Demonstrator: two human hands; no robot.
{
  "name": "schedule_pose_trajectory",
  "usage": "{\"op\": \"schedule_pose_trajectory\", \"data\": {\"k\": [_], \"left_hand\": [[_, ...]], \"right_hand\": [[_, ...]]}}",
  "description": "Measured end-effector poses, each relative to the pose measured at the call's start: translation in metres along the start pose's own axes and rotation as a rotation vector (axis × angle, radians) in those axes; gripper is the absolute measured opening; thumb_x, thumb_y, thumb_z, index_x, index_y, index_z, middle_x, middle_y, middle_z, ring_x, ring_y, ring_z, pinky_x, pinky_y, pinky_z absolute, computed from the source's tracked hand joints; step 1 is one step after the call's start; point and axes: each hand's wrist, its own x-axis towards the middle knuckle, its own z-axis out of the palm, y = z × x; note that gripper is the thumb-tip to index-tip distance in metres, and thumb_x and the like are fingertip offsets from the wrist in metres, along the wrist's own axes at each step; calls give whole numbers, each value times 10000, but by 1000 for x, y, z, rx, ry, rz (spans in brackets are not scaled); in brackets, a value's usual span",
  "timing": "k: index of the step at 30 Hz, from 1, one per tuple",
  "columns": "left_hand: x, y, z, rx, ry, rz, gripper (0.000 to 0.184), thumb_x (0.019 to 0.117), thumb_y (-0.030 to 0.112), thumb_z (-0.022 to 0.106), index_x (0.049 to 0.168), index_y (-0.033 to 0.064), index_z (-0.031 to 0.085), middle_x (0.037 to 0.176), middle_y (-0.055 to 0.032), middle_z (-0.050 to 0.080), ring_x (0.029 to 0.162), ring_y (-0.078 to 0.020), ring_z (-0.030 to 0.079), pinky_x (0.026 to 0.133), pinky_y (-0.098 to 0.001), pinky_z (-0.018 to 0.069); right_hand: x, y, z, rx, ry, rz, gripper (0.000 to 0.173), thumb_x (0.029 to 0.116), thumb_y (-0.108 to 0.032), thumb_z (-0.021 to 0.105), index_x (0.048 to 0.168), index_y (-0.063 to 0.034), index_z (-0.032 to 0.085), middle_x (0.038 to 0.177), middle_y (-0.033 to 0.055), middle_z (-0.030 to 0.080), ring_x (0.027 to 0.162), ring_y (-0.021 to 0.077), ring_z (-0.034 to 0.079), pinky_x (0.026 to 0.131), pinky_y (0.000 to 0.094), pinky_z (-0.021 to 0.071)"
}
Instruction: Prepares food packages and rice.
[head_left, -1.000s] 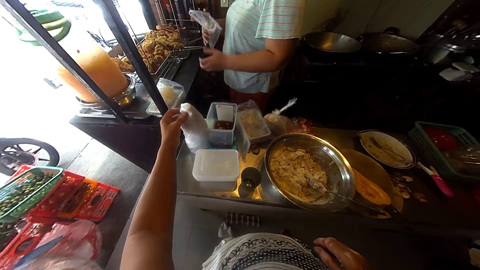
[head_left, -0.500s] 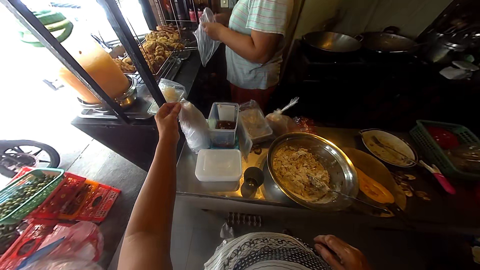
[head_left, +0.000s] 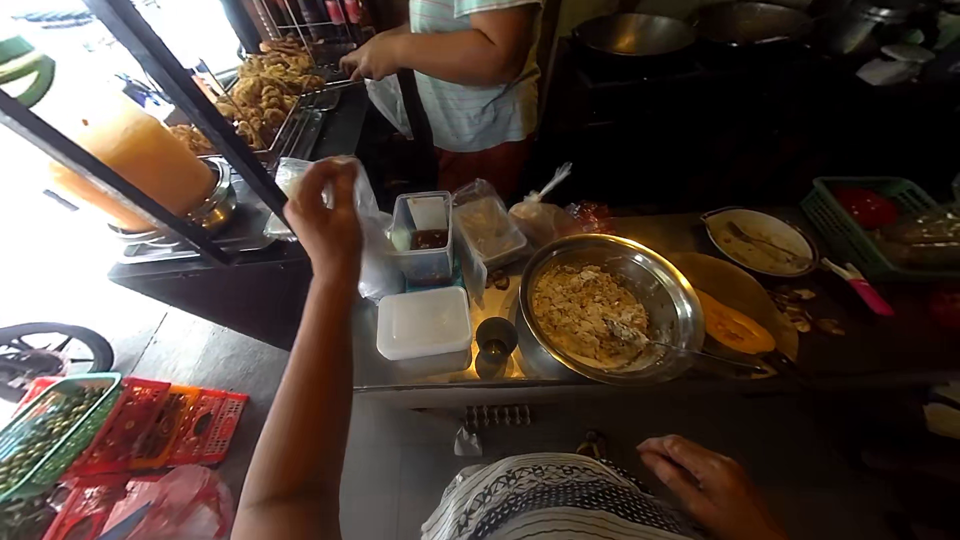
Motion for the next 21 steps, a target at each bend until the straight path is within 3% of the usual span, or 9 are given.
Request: {"op": "schedule_pose_trajectory", "data": {"k": [2, 4, 6, 9, 11, 14, 18, 19, 21], "left_hand": [[-28, 64, 16, -47, -211, 219, 237, 1012, 90, 553, 1103, -76, 696, 1150, -208, 710, 1138, -276, 663, 1058, -460, 479], [-76, 114, 47, -198, -425, 458, 179, 963, 99, 597, 1024, 1, 734, 1075, -159, 725, 1084, -284, 664, 1071, -527, 436], [-126, 156, 78, -342, -632, 705, 169, 983, 164, 611, 998, 95, 764, 957, -81, 739, 971, -234, 682, 1010, -495, 467], [-183, 223, 108, -638, -872, 937, 184, 994, 161, 575, 948, 78, 733, 851, -91, 702, 877, -271, 674, 903, -462, 515], [-216, 259, 125, -785, -986, 991, 202, 982, 165, 561, 899, 78, 723, 833, -88, 692, 884, -277, 676, 889, -459, 530], [-255, 301, 152, -958, -1105, 1008, 215, 985, 170, 565, 901, 57, 728, 879, -102, 718, 932, -282, 696, 888, -452, 548], [-271, 336, 162, -1032, -964, 893, 356, 1037, 388, 567, 1210, 118, 724, 1174, -115, 720, 1174, -282, 648, 1058, -501, 477], [-272, 342, 163, -1055, -871, 762, 405, 1041, 454, 535, 1204, 131, 718, 1201, -104, 710, 1210, -258, 621, 1103, -488, 426], [-273, 347, 179, -1060, -765, 413, 415, 1041, 479, 504, 1135, 123, 695, 1112, -42, 684, 1118, -150, 609, 1034, -370, 456]], "right_hand": [[4, 4, -3, 171, 115, 34, 300, 1016, -236, 543, 1015, -27, 758, 940, 66, 760, 860, 116, 727, 811, 296, 610], [13, 1, -12, 419, 206, 76, 347, 1065, -333, 496, 1048, -79, 732, 951, -12, 746, 873, 79, 716, 823, 292, 620], [28, -4, -23, 692, 267, 145, 464, 1079, -466, 426, 1143, -97, 699, 1018, -9, 746, 911, 136, 727, 833, 343, 625], [45, -4, -43, 988, 178, 307, 691, 990, -685, 428, 1348, -112, 568, 1166, 32, 728, 1011, 199, 724, 827, 386, 621], [47, 3, -52, 1008, -18, 435, 590, 1012, -484, 487, 1455, -94, 490, 1204, 58, 710, 1020, 171, 707, 844, 357, 601], [39, 12, -55, 893, -169, 458, 337, 946, -60, 659, 1262, 16, 569, 967, 17, 717, 810, 34, 678, 759, 227, 578], [-22, 51, -73, 821, 191, 307, 116, 930, -42, 639, 1030, -35, 697, 891, -58, 709, 808, -17, 654, 776, 189, 565], [-45, 63, -83, 785, 295, 301, 111, 938, -54, 631, 1025, -53, 701, 901, -59, 701, 825, -7, 648, 793, 200, 563], [-92, 82, -103, 646, 515, 298, 145, 912, -36, 654, 1042, -50, 718, 946, -53, 722, 876, -8, 673, 825, 208, 584]]}}
